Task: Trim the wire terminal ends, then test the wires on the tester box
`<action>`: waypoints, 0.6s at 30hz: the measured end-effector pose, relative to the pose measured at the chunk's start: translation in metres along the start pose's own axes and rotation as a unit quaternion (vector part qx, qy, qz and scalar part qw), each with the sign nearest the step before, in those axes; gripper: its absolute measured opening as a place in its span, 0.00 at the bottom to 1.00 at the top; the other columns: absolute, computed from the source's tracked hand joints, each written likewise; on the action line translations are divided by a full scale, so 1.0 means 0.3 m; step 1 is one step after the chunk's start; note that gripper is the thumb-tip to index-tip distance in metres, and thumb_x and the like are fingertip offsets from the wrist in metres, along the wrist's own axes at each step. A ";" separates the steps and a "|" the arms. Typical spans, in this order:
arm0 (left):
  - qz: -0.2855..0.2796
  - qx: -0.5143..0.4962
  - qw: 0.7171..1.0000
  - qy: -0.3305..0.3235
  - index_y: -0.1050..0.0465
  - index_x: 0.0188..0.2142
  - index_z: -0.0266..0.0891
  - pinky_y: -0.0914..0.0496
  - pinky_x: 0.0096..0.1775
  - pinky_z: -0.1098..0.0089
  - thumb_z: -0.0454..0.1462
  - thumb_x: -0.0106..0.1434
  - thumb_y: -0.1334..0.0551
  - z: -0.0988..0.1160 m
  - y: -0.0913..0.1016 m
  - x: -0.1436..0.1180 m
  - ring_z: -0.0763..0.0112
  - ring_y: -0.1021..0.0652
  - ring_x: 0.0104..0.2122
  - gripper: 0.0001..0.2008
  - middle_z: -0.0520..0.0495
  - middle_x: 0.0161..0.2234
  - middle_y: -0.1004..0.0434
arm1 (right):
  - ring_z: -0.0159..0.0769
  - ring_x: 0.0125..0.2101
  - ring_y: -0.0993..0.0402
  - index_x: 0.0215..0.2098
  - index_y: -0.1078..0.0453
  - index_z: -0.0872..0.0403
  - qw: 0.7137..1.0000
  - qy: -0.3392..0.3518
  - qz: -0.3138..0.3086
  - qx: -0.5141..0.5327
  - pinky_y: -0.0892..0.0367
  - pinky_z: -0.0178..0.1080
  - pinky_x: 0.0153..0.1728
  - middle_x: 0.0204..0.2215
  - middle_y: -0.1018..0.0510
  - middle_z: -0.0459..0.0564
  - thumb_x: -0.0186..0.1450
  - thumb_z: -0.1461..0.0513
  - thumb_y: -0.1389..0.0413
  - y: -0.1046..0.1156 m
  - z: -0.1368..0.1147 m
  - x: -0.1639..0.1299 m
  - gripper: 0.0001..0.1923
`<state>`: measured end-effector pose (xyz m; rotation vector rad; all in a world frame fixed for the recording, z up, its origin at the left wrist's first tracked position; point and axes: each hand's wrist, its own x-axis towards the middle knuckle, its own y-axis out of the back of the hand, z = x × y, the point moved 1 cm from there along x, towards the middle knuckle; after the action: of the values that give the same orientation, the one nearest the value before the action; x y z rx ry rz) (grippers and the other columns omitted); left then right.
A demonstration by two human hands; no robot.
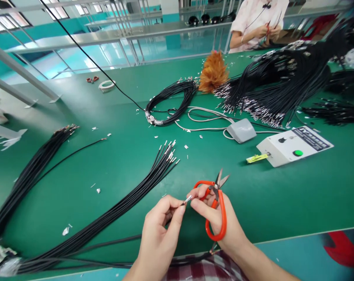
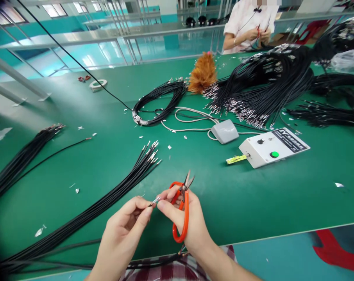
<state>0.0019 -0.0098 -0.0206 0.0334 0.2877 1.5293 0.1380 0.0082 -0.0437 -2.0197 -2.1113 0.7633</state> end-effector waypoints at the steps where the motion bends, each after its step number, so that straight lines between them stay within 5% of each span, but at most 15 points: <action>1: -0.003 0.009 1.000 -0.009 0.31 0.28 0.40 0.37 0.28 0.74 0.36 0.62 0.41 -0.005 -0.001 -0.001 0.72 0.33 0.26 0.06 0.52 0.25 0.33 | 0.35 0.32 0.26 0.26 0.37 0.51 1.000 0.000 0.000 -0.006 0.31 0.39 0.39 0.29 0.24 0.45 0.52 0.60 0.35 -0.003 -0.009 0.003 0.14; 9: 0.001 0.076 0.995 -0.057 0.30 0.29 0.41 0.37 0.29 0.73 0.35 0.63 0.42 -0.013 -0.008 -0.009 0.71 0.31 0.27 0.06 0.51 0.26 0.31 | 0.32 0.27 0.28 0.23 0.40 0.52 1.000 0.009 0.011 -0.021 0.32 0.35 0.32 0.24 0.26 0.43 0.50 0.62 0.36 -0.026 -0.029 0.006 0.15; 14: -0.020 -0.052 0.997 0.057 0.28 0.30 0.38 0.42 0.22 0.75 0.39 0.62 0.40 0.004 0.006 0.006 0.76 0.37 0.19 0.08 0.54 0.19 0.35 | 0.31 0.28 0.29 0.26 0.40 0.52 0.995 0.044 0.006 -0.088 0.33 0.35 0.33 0.27 0.26 0.43 0.55 0.60 0.38 -0.015 -0.017 0.009 0.13; 18: -0.020 -0.126 0.987 0.097 0.28 0.33 0.35 0.46 0.19 0.76 0.41 0.61 0.39 0.020 0.024 0.010 0.79 0.39 0.17 0.09 0.54 0.18 0.35 | 0.31 0.28 0.32 0.30 0.36 0.51 0.960 0.048 -0.038 -0.273 0.36 0.34 0.32 0.28 0.29 0.43 0.59 0.57 0.41 0.042 -0.022 -0.005 0.09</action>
<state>-0.0040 -0.0056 -0.0138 -0.3221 0.2455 1.5213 0.1524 0.0084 -0.0429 -2.1309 -2.5246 0.0576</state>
